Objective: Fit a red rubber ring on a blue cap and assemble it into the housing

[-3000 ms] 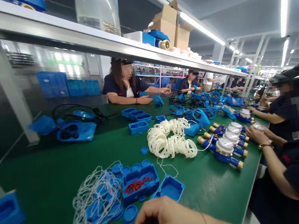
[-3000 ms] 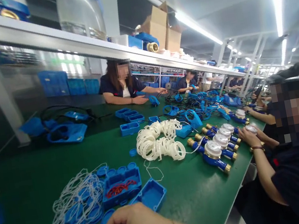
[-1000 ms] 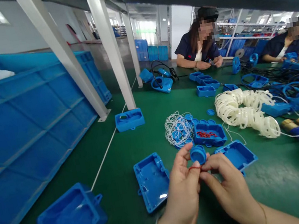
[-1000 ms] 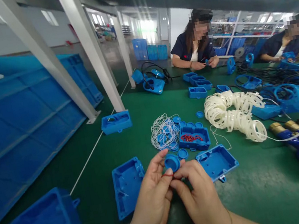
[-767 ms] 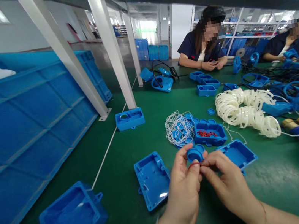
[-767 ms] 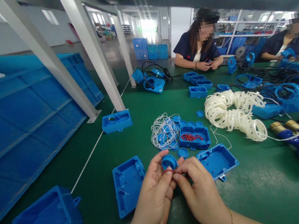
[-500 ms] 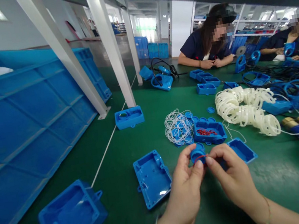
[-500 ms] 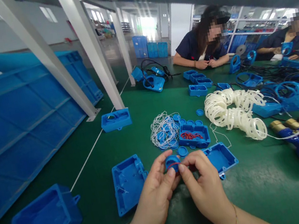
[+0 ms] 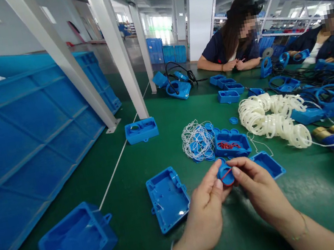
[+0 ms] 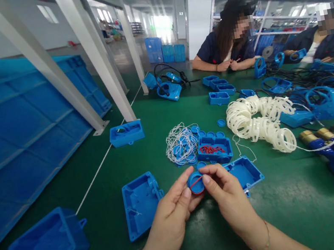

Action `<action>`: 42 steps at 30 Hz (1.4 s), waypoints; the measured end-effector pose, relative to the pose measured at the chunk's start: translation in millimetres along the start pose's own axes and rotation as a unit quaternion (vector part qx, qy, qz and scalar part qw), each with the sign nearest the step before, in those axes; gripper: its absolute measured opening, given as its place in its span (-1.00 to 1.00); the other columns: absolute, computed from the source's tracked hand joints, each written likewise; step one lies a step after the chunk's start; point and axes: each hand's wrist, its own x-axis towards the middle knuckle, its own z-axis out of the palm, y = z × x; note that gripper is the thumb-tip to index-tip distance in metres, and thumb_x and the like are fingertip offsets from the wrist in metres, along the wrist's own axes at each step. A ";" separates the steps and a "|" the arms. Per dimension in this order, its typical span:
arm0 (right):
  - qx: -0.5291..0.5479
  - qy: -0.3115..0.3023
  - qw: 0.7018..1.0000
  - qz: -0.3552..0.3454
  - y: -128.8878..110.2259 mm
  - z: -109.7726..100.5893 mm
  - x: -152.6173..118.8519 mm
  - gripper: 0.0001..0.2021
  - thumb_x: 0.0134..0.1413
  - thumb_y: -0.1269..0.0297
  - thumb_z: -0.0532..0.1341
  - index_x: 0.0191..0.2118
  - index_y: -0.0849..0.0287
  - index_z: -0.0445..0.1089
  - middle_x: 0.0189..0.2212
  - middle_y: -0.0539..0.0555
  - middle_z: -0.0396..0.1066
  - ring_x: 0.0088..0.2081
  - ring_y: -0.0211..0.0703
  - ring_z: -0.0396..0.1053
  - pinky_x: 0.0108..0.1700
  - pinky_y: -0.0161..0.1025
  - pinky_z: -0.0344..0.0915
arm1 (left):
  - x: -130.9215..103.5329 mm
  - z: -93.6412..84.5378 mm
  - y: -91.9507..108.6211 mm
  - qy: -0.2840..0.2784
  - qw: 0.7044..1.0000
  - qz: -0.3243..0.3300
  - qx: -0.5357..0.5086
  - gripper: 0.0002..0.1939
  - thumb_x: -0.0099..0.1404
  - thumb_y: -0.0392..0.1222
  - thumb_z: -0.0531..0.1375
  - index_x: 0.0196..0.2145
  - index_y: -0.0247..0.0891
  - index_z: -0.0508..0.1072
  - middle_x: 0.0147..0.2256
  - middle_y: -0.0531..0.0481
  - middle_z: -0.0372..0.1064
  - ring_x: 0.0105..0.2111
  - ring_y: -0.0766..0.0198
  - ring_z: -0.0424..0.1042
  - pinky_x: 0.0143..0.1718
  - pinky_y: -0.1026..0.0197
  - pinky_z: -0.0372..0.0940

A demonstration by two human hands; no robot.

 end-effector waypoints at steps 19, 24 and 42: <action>-0.083 0.042 0.988 -0.120 -0.5 4.2 -1.0 -0.87 0.03 0.22 0.27 -0.33 0.14 0.37 -0.35 0.01 0.29 -0.30 -0.23 0.29 -0.26 -0.27 0.26 | 3.3 2.4 0.5 0.039 0.999 -0.005 0.012 -0.60 0.28 -0.20 0.15 0.08 -0.24 0.32 -0.15 -0.05 0.44 -0.04 0.09 0.36 0.11 -0.03 0.20; -0.153 0.073 0.969 -0.178 -1.8 5.9 -4.4 -0.92 0.08 0.26 0.24 -0.32 0.13 0.37 -0.34 0.02 0.28 -0.28 -0.22 0.28 -0.24 -0.24 0.23 | -1.1 2.2 0.6 0.009 1.000 -0.010 -0.007 -0.55 0.26 -0.20 0.16 0.11 -0.22 0.28 -0.04 -0.08 0.39 0.03 0.05 0.31 0.14 -0.03 0.16; 0.073 -0.036 0.996 0.043 -14.0 -10.2 0.1 -0.86 -0.03 0.24 0.32 -0.43 0.16 0.38 -0.52 -0.07 0.28 -0.50 -0.36 0.21 -0.45 -0.39 0.14 | 2.2 -7.7 12.4 -0.018 0.967 0.041 0.251 -0.76 0.28 -0.22 0.15 -0.10 -0.08 0.48 -0.09 0.06 0.45 -0.07 0.23 0.41 0.02 0.25 0.26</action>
